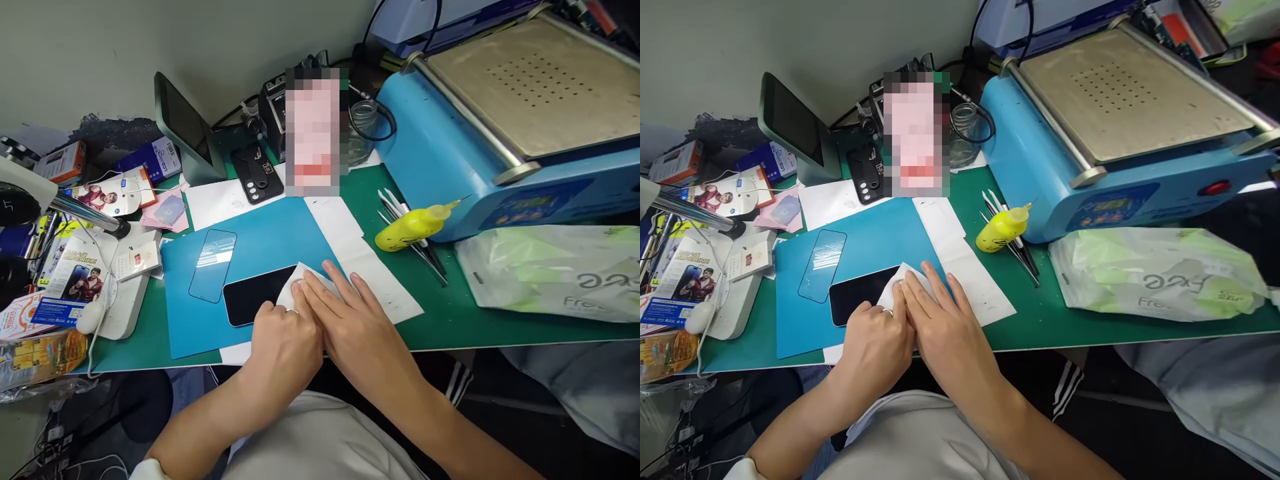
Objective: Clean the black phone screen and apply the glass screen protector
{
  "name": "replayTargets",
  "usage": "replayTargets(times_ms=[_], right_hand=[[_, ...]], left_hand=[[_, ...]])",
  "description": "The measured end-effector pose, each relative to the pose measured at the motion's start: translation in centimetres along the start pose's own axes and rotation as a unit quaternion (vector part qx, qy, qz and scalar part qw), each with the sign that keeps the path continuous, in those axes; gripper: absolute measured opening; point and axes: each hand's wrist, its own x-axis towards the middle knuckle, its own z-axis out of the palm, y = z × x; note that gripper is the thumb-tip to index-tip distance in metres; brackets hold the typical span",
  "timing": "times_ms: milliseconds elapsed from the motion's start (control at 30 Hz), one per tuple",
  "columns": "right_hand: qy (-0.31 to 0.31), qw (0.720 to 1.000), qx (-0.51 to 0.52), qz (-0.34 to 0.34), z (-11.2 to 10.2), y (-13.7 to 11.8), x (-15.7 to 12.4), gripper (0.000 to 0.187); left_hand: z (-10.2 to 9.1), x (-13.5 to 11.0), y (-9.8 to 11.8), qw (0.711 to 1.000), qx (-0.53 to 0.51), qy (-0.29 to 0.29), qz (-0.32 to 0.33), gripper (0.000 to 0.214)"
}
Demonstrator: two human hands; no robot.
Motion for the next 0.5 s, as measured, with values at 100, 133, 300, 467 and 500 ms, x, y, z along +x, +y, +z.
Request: replayTargets(times_ms=[100,133,300,467,500], right_hand=[[-0.004,1.000,-0.015,-0.001,-0.3,-0.9,-0.9,0.045],[-0.009,1.000,-0.015,-0.004,-0.4,-1.3,-1.2,0.044],[-0.018,0.999,0.021,-0.045,-0.3,-4.1,-1.1,0.042],[-0.024,0.995,0.012,-0.092,0.7,-6.8,0.5,0.044],[-0.029,0.995,0.009,-0.098,0.9,-7.0,0.9,0.045]], left_hand=[[0.5,-1.6,-0.1,0.999,-0.019,0.048,0.001,0.053],[0.6,-2.2,-0.3,0.998,-0.026,0.058,-0.005,0.053],[0.8,-5.8,-2.1,0.997,-0.049,0.050,-0.043,0.055],[0.9,-8.0,-4.3,0.992,-0.069,0.048,-0.093,0.057],[0.9,-8.2,-4.7,0.990,-0.074,0.053,-0.103,0.057]])
